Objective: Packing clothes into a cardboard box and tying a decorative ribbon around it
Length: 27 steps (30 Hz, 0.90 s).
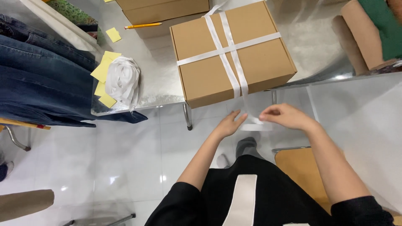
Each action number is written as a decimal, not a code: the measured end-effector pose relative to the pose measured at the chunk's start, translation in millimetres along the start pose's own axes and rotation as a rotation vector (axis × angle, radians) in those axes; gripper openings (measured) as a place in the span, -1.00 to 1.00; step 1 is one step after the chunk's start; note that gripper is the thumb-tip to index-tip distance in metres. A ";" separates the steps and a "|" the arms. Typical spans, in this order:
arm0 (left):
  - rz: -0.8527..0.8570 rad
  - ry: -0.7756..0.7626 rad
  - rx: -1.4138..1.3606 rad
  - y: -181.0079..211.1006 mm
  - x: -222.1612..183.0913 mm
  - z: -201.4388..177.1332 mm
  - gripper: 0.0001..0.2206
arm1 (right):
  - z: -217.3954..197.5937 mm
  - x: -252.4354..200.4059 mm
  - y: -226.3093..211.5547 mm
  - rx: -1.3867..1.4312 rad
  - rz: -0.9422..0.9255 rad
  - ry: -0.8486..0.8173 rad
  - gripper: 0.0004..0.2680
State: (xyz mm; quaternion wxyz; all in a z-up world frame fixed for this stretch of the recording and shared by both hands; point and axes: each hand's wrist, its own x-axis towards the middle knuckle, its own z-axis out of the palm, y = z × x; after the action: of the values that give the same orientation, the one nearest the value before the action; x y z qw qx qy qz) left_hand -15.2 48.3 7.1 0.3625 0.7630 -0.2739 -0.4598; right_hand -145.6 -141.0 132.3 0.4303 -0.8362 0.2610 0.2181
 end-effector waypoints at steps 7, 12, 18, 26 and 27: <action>0.076 0.204 -0.055 -5.2 -3.7 -22.6 -0.47 | 16.8 102.2 -5.5 0.228 -0.193 0.396 -0.79; 0.099 0.308 -0.159 16.6 -20.0 -50.2 -0.61 | 25.0 217.7 -12.4 -0.215 -0.119 0.551 -0.74; 0.073 0.416 -0.223 32.8 -28.2 -79.1 -0.65 | 23.3 237.2 -45.4 -0.349 -0.194 0.665 -0.82; 0.082 0.501 -0.323 31.7 0.6 -87.4 -0.65 | 13.1 221.0 -41.7 0.022 -0.239 0.532 -0.85; 0.109 0.521 -0.344 26.2 9.9 -83.1 -0.64 | 13.9 219.4 -34.7 0.093 -0.231 0.526 -0.84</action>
State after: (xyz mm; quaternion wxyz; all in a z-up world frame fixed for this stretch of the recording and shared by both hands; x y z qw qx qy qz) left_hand 61.7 50.5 49.3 0.5683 0.7668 -0.1304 -0.2684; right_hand 42.8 -166.8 16.6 0.4079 -0.8675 0.2763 -0.0688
